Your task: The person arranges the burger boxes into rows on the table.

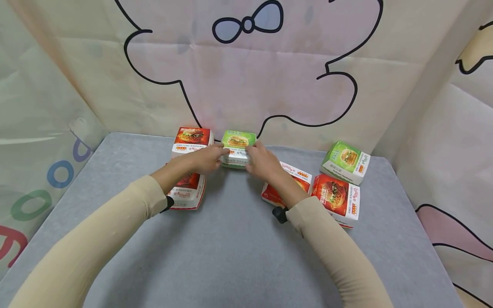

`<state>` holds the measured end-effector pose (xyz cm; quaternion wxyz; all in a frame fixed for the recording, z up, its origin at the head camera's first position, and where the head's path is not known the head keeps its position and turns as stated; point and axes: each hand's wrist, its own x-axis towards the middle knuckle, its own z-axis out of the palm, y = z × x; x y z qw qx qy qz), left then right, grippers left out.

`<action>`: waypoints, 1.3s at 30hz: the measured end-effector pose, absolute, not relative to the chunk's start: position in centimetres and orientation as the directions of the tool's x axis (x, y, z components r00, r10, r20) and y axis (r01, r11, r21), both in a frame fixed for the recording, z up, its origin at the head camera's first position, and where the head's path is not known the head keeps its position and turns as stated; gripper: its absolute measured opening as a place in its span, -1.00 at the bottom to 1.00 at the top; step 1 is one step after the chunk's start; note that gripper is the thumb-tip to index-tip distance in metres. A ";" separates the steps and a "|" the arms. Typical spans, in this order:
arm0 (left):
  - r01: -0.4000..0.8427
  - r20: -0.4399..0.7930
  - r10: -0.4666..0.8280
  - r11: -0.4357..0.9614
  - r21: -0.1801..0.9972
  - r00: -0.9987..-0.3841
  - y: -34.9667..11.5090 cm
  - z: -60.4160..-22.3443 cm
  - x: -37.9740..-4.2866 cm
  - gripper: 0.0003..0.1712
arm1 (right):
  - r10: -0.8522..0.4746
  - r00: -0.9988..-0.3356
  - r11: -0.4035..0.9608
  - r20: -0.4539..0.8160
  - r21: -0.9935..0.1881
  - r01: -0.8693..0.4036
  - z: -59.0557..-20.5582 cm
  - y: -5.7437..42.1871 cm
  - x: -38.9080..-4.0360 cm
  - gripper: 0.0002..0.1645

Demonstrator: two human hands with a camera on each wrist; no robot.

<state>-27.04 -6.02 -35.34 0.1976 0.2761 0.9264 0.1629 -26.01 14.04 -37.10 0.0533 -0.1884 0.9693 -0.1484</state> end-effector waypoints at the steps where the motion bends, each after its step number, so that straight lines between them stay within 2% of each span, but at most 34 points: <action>1: 0.452 -0.271 0.580 0.791 0.412 -0.768 -6.1 -35.4 -27.1 -0.55 | -0.381 -0.923 0.885 -0.050 -0.309 -0.349 -37.1 14.0 -26.0 -0.31; 19: 0.479 -0.257 0.588 0.791 0.381 -0.767 -6.3 -35.7 -27.1 -0.51 | -0.371 -0.925 0.879 -0.087 -0.353 -0.320 -37.2 13.9 -25.7 -0.23; 27: 0.493 -0.237 0.597 0.783 0.380 -0.766 -6.2 -35.6 -27.0 -0.59 | -0.380 -0.921 0.874 -0.084 -0.359 -0.327 -37.2 13.9 -25.6 -0.24; 32: 0.475 -0.249 0.585 0.791 0.385 -0.772 -6.2 -35.6 -27.0 -0.48 | -0.380 -0.921 0.872 -0.092 -0.367 -0.323 -37.1 14.0 -25.5 -0.25; 39: 0.407 -0.212 0.515 0.821 0.401 -0.830 -5.4 -35.1 -26.2 -0.31 | -0.344 -0.933 0.876 -0.109 -0.396 -0.277 -35.6 15.7 -24.9 -0.23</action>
